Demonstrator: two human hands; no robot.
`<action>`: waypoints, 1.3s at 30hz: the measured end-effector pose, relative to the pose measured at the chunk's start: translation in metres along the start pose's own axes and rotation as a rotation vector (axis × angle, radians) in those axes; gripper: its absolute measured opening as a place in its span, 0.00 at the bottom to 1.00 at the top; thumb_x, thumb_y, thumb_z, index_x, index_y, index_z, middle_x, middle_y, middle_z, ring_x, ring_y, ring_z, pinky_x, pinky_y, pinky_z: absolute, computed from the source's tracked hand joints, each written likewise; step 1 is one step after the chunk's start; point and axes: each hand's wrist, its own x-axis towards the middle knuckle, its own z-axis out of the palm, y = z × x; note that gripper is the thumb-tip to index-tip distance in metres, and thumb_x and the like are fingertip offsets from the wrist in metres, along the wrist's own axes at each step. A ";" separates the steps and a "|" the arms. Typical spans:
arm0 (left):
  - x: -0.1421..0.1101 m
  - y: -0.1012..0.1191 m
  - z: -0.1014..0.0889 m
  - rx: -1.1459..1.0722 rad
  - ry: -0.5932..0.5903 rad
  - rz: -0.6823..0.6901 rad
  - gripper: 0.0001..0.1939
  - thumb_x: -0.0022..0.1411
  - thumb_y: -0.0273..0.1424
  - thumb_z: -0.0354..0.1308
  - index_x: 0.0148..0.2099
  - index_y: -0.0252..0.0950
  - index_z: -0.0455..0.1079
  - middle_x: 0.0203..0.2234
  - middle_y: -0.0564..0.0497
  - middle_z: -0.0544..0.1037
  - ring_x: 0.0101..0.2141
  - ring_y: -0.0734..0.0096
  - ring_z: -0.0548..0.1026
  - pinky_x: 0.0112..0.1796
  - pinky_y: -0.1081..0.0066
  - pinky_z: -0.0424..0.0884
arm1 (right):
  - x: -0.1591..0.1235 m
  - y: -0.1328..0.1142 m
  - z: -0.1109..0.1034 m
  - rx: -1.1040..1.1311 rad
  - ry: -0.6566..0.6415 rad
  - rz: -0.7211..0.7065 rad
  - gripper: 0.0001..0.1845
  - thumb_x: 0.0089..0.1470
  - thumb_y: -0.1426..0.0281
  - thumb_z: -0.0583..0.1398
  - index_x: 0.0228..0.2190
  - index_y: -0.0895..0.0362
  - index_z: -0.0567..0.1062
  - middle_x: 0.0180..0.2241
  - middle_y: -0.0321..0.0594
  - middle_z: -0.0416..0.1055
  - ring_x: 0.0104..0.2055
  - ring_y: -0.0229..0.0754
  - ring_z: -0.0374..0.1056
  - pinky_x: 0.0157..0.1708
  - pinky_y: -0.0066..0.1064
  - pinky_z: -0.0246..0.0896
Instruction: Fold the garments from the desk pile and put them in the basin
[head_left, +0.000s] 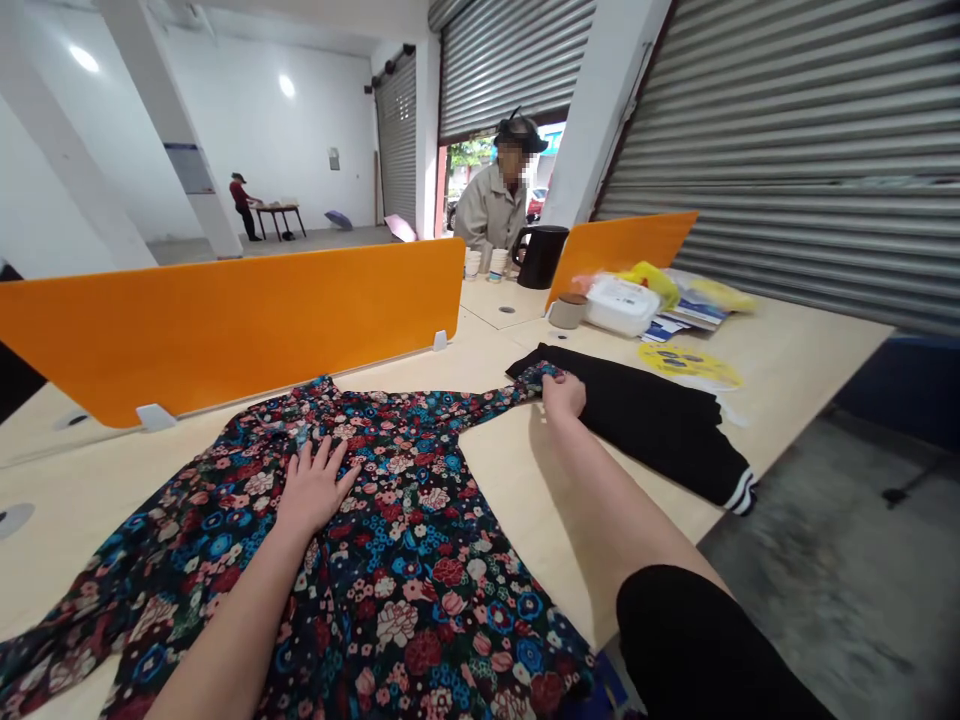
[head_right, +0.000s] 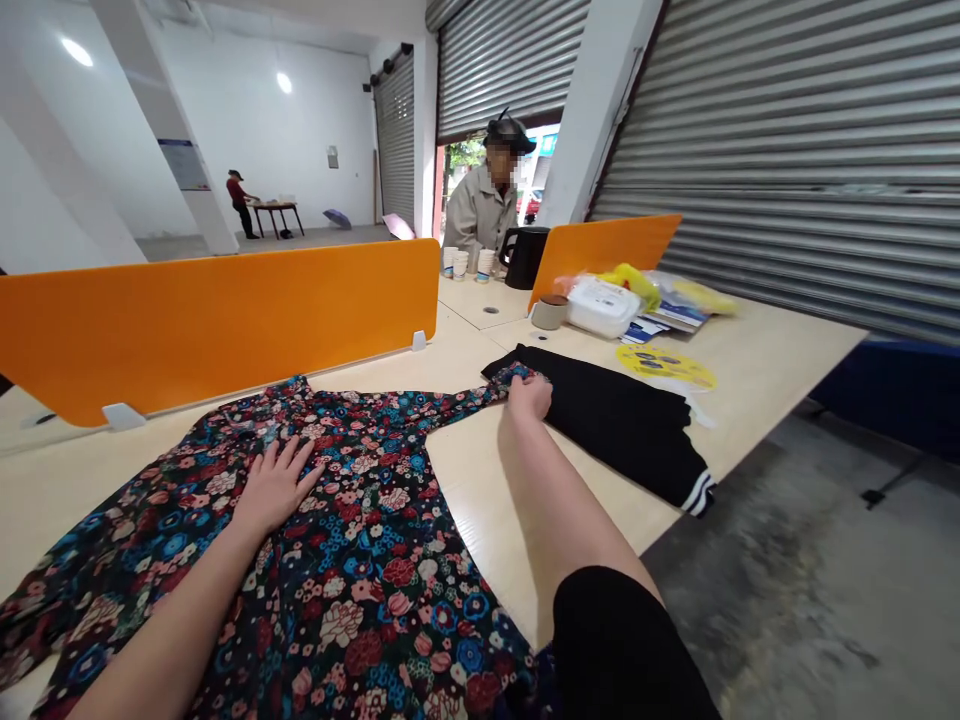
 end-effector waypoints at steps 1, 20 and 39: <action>0.000 0.001 -0.002 0.002 0.002 0.002 0.30 0.68 0.46 0.42 0.68 0.41 0.55 0.66 0.42 0.56 0.64 0.41 0.52 0.59 0.46 0.52 | -0.002 -0.004 0.004 -0.143 0.074 -0.025 0.18 0.62 0.64 0.49 0.40 0.57 0.76 0.34 0.51 0.74 0.40 0.52 0.72 0.43 0.46 0.67; -0.001 0.004 -0.007 -0.024 -0.039 -0.009 0.29 0.69 0.45 0.41 0.67 0.41 0.56 0.67 0.44 0.55 0.64 0.40 0.51 0.60 0.46 0.52 | -0.001 -0.054 0.123 -0.827 -0.178 -0.465 0.16 0.63 0.74 0.48 0.43 0.58 0.74 0.48 0.52 0.70 0.52 0.51 0.62 0.49 0.43 0.56; 0.002 -0.005 0.001 0.031 -0.004 0.056 0.26 0.68 0.41 0.40 0.64 0.43 0.63 0.66 0.45 0.57 0.64 0.39 0.52 0.57 0.44 0.55 | 0.009 0.017 -0.017 -0.614 0.233 -0.158 0.22 0.51 0.71 0.59 0.49 0.56 0.73 0.57 0.51 0.63 0.56 0.56 0.56 0.53 0.48 0.55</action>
